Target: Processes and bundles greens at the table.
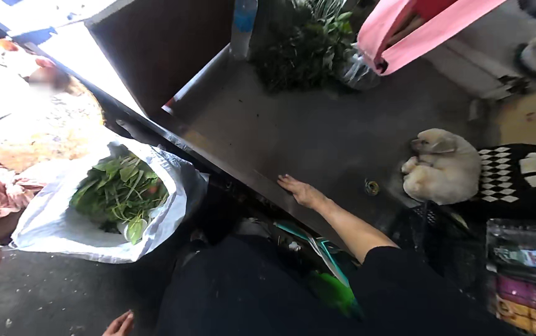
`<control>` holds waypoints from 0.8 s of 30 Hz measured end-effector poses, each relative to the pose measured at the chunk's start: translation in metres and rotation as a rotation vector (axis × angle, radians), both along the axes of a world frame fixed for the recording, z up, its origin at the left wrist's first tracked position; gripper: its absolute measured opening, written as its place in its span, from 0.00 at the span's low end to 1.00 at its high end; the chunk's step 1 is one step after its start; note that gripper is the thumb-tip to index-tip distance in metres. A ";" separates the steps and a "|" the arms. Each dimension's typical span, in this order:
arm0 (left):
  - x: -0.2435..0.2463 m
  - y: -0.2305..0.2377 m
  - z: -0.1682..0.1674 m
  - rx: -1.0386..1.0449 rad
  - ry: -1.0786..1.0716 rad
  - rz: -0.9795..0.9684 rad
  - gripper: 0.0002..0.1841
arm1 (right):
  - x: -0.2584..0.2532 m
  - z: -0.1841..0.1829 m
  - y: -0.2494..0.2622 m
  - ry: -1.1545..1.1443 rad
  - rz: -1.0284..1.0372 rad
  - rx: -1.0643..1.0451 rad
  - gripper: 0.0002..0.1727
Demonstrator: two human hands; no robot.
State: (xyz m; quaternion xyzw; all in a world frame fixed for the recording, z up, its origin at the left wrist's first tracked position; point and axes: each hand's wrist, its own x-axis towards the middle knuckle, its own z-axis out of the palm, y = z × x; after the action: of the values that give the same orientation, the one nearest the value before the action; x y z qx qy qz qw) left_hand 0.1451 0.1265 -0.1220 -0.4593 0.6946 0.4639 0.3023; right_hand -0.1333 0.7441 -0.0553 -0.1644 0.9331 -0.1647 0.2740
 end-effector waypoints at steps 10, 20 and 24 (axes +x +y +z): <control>-0.055 0.126 0.016 -0.034 0.172 -0.036 0.21 | 0.050 -0.033 0.101 0.547 0.134 -0.208 0.16; 0.054 0.214 0.029 0.058 -0.078 0.179 0.21 | 0.029 -0.017 0.088 0.376 -0.572 -0.336 0.12; 0.065 0.198 0.044 -0.003 -0.150 0.155 0.20 | -0.005 0.023 0.017 0.445 -0.492 -0.516 0.13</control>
State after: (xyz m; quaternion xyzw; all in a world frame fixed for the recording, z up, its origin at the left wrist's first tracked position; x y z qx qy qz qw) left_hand 0.2105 0.3244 -0.0783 -0.5456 0.6330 0.4493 0.3158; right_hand -0.1388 0.7611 -0.0321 -0.0317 0.9090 -0.4143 -0.0318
